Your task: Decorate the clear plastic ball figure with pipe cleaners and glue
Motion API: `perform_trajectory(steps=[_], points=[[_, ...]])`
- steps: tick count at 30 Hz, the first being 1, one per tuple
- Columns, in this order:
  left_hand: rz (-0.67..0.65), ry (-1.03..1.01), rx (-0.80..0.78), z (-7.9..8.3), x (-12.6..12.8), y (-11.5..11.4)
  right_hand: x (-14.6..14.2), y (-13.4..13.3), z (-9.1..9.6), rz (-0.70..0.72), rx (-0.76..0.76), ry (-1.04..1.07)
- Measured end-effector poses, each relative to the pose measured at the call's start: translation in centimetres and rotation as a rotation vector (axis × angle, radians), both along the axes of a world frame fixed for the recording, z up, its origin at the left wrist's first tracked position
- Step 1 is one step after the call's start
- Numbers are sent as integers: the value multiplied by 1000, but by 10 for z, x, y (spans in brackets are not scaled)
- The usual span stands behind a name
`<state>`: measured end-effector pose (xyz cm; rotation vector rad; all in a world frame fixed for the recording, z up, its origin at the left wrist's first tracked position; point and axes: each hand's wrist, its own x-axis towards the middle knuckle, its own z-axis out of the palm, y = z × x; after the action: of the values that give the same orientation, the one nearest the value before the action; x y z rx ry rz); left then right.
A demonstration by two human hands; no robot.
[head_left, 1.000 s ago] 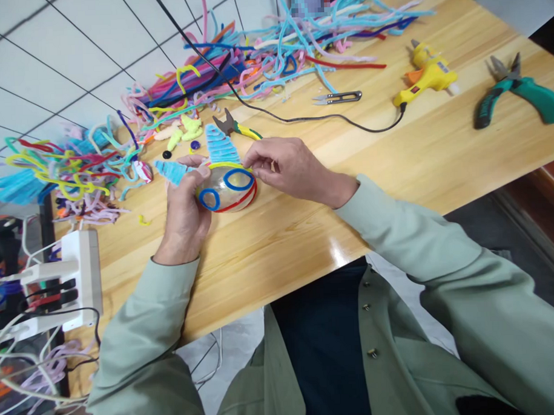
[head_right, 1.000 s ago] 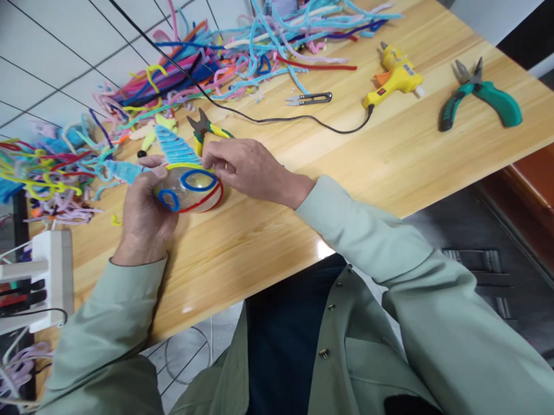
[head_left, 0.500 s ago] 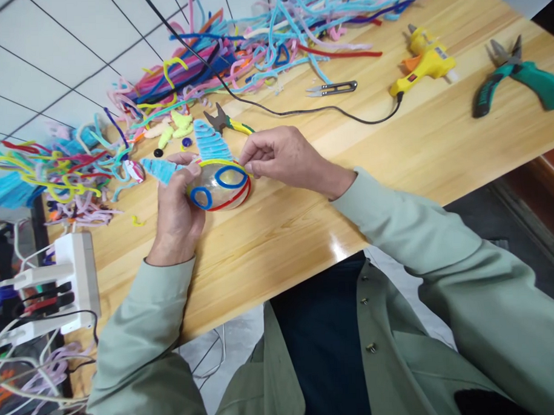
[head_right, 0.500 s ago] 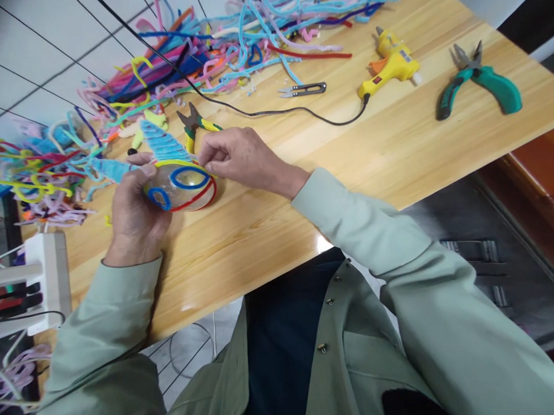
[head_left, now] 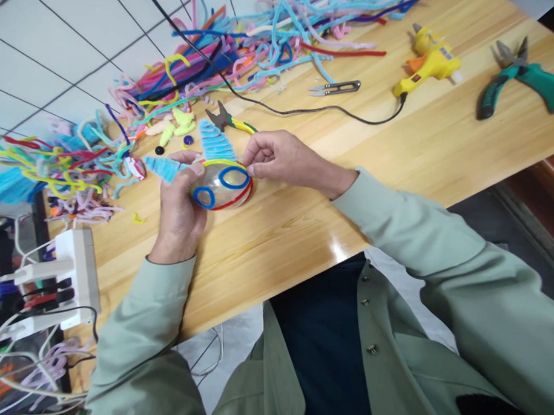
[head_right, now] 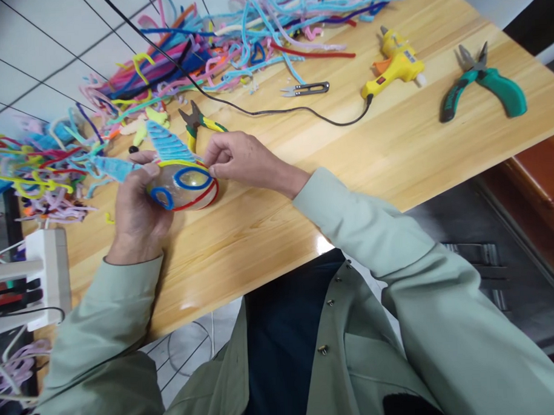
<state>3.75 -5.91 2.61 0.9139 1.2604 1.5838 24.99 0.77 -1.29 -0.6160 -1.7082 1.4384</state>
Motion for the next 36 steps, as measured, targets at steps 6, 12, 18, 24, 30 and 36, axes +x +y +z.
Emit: perform_trajectory(steps=[6,12,18,24,30,36], points=[[-66,152,44,-6,0,-7,5,-2,7,44,-180,-24],[-140,144,100,-19,-5,-12,11,-7,20,29,-234,-97],[-255,20,99,-28,-10,-15,16,-12,24,-6,-257,-174],[-364,-72,106,-34,-13,-7,19,-12,21,-72,-294,-166],[-403,-41,184,-42,-13,3,21,-7,22,-116,-274,-200],[-401,16,279,-36,-9,2,20,-7,23,-144,-250,-237]])
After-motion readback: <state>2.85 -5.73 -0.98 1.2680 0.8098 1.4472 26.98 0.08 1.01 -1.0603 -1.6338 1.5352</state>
